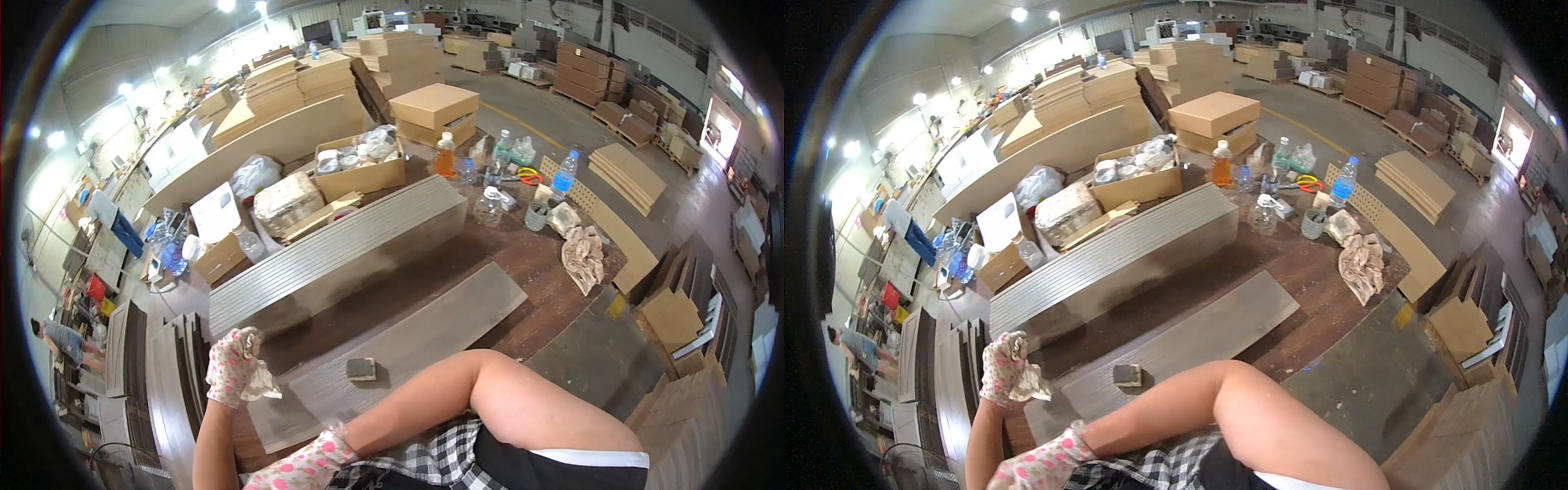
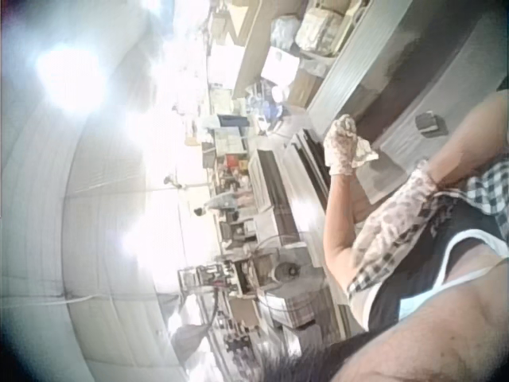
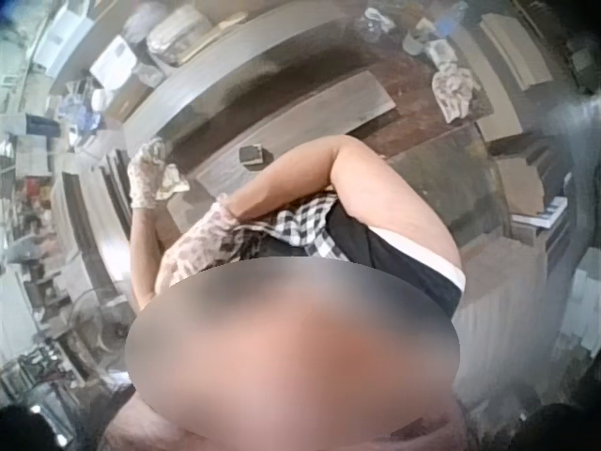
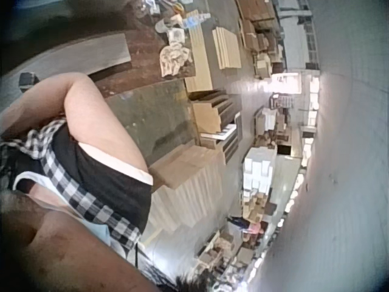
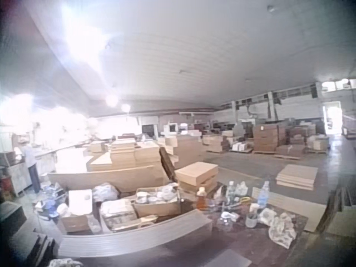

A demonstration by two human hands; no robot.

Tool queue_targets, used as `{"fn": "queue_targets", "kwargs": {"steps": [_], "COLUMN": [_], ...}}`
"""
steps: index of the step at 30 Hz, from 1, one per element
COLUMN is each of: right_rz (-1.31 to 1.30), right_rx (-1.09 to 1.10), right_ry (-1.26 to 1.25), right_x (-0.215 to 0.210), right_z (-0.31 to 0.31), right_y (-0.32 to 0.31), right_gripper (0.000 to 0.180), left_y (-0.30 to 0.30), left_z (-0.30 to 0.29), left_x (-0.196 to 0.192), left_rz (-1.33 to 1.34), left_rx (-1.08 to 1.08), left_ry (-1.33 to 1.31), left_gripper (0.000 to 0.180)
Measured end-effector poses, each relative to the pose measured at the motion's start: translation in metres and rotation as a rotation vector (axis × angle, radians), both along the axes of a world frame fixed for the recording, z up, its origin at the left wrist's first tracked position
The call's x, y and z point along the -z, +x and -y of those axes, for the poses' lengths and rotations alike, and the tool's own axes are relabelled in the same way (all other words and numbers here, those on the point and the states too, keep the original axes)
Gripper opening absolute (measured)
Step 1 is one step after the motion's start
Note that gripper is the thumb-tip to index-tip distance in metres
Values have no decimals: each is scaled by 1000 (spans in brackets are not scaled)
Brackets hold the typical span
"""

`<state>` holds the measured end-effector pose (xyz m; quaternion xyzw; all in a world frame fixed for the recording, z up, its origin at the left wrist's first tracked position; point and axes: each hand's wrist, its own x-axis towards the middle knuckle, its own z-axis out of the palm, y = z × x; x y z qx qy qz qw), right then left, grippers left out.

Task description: The person sands wooden boards with a sanding block and wipes them with a cloth, handling the boards one at a time and turning them over on a workbench.

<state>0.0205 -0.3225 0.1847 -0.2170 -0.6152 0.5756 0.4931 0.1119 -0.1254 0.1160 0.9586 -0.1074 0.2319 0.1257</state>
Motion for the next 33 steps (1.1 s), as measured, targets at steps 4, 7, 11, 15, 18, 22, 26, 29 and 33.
{"fn": "queue_targets", "kwargs": {"steps": [4,7,11,15,18,22,26,29,33], "right_rz": [-15,-35,-34,-61,101,94,621,1035,1054], "right_rx": [-26,-54,31,285,1007,1636,1561,1530,1337], "right_ry": [30,50,107,212,12,-542,-543,-401,-318], "right_x": [-6,-2,2,32,137,195,182,177,169], "right_z": [19,26,49,77,126,170,148,122,118], "right_y": [-3,-4,7,47,104,116,104,96,105], "right_gripper": [38,37,36,35,32,33,45,57,66], "left_y": [8,2,-13,-45,-52,-86,-109,-130,-149], "left_z": [27,50,102,108,106,98,97,96,82], "left_x": [31,55,64,79,68,95,114,103,100], "left_rz": [-165,-237,-400,-437,-563,-490,-425,-362,-372], "left_rx": [111,183,206,106,87,-252,-257,-373,-502], "left_ry": [-99,-101,-593,-865,-801,-1151,-1006,-735,-1025], "left_gripper": [10,26,19,16,21,17,16,17,16]}}
